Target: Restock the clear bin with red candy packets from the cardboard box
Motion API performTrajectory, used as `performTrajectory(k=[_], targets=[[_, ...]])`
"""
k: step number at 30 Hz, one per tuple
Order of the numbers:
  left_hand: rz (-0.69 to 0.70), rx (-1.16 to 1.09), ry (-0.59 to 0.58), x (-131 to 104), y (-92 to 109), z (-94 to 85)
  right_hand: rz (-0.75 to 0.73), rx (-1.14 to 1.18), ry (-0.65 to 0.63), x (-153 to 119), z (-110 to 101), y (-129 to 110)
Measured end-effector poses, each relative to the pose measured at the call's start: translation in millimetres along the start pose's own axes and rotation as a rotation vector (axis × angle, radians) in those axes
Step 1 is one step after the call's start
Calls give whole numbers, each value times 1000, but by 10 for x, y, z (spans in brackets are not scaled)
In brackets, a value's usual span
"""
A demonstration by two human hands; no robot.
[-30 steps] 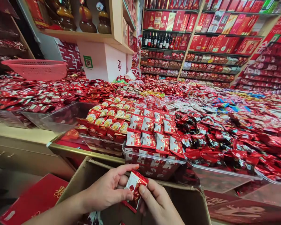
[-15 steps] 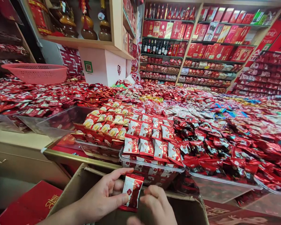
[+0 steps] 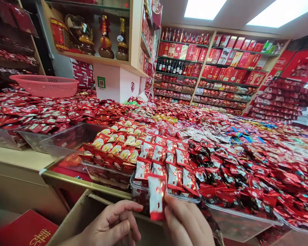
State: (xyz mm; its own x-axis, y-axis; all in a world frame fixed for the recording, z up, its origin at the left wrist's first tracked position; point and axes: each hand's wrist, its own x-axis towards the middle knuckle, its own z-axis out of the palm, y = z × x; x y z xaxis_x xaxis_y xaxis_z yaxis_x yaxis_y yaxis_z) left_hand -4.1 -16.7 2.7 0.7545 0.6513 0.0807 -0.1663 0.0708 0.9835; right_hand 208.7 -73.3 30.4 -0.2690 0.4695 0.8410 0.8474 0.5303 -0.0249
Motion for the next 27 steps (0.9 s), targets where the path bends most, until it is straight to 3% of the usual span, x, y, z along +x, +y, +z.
performTrajectory(k=[4,7,15,23,27], targets=[[-37,202,15,43,-5,-40,-69,-121,-72,343,110,219],[-53,312,-12,56,-10,-64,-73,-184,-163,429,217,288],[-40,486,-53,85,-71,-104,-35,-205,-141,340,247,284],[-36,604,-78,102,-75,-89,-57,-239,-202,422,273,235],[-43,635,-75,109,-90,-106,-59,-292,-197,320,206,309]])
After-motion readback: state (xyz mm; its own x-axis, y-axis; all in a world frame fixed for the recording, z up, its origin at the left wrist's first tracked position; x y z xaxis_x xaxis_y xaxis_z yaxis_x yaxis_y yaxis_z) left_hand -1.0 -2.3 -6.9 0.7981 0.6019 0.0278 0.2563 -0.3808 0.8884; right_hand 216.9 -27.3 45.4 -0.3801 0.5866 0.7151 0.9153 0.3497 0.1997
